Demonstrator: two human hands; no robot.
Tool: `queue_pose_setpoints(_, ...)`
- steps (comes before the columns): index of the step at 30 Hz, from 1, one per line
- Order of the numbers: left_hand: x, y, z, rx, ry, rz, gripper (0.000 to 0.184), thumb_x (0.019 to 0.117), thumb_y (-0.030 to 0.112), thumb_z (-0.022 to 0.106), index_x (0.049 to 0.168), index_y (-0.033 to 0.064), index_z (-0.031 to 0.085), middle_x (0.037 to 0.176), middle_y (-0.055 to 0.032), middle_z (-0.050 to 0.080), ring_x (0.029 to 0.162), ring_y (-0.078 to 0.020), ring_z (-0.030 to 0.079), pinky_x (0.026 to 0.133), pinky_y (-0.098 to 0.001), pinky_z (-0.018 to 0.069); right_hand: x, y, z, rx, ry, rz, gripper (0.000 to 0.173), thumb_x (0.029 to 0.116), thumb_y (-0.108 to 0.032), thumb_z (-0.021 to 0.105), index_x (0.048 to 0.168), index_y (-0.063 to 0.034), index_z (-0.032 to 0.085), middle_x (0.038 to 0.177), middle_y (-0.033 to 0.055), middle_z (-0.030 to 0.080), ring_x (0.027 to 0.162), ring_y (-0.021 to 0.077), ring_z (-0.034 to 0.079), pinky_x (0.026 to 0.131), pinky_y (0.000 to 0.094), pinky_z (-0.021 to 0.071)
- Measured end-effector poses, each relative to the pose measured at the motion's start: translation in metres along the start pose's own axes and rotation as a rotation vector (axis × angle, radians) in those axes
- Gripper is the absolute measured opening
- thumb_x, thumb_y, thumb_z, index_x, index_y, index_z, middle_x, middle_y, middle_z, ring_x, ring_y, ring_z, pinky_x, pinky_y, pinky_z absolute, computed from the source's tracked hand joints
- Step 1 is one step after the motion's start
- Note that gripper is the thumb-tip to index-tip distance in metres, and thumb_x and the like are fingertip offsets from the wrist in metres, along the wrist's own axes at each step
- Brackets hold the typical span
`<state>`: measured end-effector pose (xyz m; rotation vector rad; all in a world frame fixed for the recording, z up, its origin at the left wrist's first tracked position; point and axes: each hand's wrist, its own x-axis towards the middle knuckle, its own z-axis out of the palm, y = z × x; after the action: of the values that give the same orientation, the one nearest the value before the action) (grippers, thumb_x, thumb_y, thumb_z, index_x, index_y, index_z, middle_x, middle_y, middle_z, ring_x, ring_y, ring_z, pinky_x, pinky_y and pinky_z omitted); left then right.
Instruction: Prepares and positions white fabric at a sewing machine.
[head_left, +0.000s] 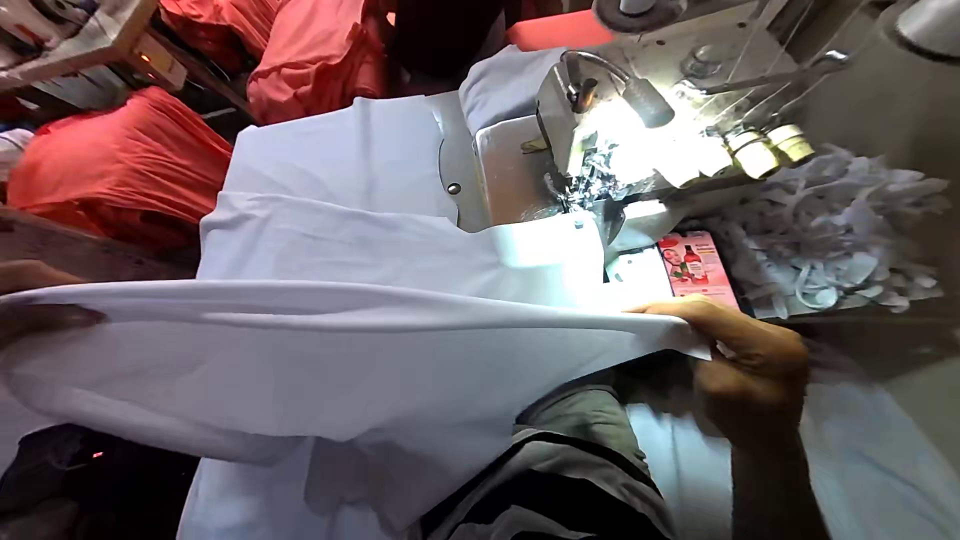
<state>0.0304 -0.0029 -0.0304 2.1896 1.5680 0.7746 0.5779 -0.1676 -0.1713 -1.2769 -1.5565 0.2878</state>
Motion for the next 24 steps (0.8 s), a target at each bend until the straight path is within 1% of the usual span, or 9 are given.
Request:
queue_pose_setpoints(1,0.008,-0.008,-0.01,0.096,-0.154,-0.019,0.011,0.0899,-0.01,0.055,0.086,-0.0053,0.064,0.08,-0.0069,0.068,0.074,-0.0044,0.064,0.072,-0.0188,0.0533,0.0,-0.001,0.006,0.042,0.064,-0.002,0.029,0.0953,-0.003,0.048,0.104,-0.0053,0.076,0.103,0.0021,0.077,0.1,0.0055,0.07,0.094,0.0244,0.0563)
queue_pose_setpoints(3,0.02,-0.016,-0.001,0.366,-0.22,-0.031,0.009,0.0984,-0.003,0.059,0.1,-0.0067,0.067,0.091,-0.0193,0.071,0.085,-0.0268,0.07,0.081,-0.0436,0.056,0.002,-0.003,0.018,0.098,0.159,0.012,0.028,0.0953,0.0,0.052,0.108,-0.0025,0.076,0.106,0.0021,0.077,0.102,0.0055,0.071,0.095,0.0244,0.0579)
queue_pose_setpoints(5,0.03,-0.024,0.028,0.589,-0.141,0.042,0.017,0.1002,0.002,0.061,0.113,-0.0083,0.065,0.109,-0.0336,0.066,0.103,-0.0543,0.064,0.09,-0.0718,0.0468,0.004,-0.003,0.026,0.139,0.217,0.079,0.021,0.095,0.002,0.057,0.107,0.0,0.075,0.105,-0.0004,0.076,0.098,0.0018,0.07,0.091,0.0204,0.0585)
queue_pose_setpoints(7,0.031,-0.034,0.067,0.683,-0.059,0.149,0.035,0.0951,-0.001,0.063,0.128,-0.0098,0.058,0.127,-0.0402,0.056,0.115,-0.0659,0.052,0.092,-0.0823,0.0384,0.007,0.003,0.033,0.11,0.255,0.182,0.019,0.0898,0.004,0.061,0.104,0.0023,0.073,0.099,-0.0008,0.075,0.089,-0.0022,0.069,0.082,0.0153,0.0584)
queue_pose_setpoints(11,0.015,-0.033,0.157,0.41,-0.185,0.272,0.052,0.0896,0.017,0.072,0.137,0.0042,0.057,0.14,-0.0192,0.057,0.126,-0.0417,0.057,0.1,-0.064,0.0485,0.01,0.018,0.04,-0.012,0.272,0.241,0.03,0.0826,0.003,0.058,0.11,0.0031,0.07,0.099,0.004,0.073,0.083,-0.0032,0.066,0.075,0.0128,0.0555)
queue_pose_setpoints(14,0.01,-0.042,0.206,0.374,-0.178,0.321,0.051,0.0933,0.021,0.062,0.142,0.008,0.056,0.144,-0.0159,0.057,0.128,-0.0394,0.058,0.098,-0.0615,0.0496,0.005,0.024,0.045,-0.043,0.28,0.181,0.018,0.0893,-0.001,0.062,0.105,0.0052,0.07,0.095,0.0043,0.073,0.081,-0.0035,0.065,0.074,0.0133,0.0552)
queue_pose_setpoints(17,0.027,-0.049,0.214,0.407,-0.103,0.322,0.045,0.0966,0.019,0.062,0.139,0.0064,0.057,0.139,-0.0176,0.061,0.123,-0.0407,0.061,0.096,-0.0609,0.0514,0.007,0.022,0.044,-0.044,0.302,0.139,0.015,0.0986,-0.011,0.065,0.094,0.0025,0.07,0.085,-0.0029,0.07,0.077,-0.008,0.063,0.072,0.0109,0.0543)
queue_pose_setpoints(21,0.054,-0.058,0.213,0.517,-0.028,0.383,0.026,0.0912,-0.002,0.064,0.116,0.0033,0.069,0.108,-0.0196,0.069,0.097,-0.0427,0.068,0.078,-0.0602,0.0536,0.009,0.017,0.04,-0.044,0.333,0.083,0.015,0.098,-0.008,0.063,0.091,0.0018,0.071,0.086,-0.004,0.071,0.082,-0.0082,0.065,0.079,0.0111,0.0553)
queue_pose_setpoints(24,0.06,-0.063,0.198,0.421,0.013,0.292,0.031,0.091,-0.008,0.06,0.119,0.0023,0.068,0.114,-0.0216,0.069,0.104,-0.0446,0.067,0.085,-0.0645,0.0532,0.007,0.013,0.037,-0.055,0.336,0.046,0.015,0.0991,-0.009,0.063,0.094,0.0011,0.073,0.089,-0.0029,0.073,0.085,-0.006,0.067,0.081,0.013,0.0565)
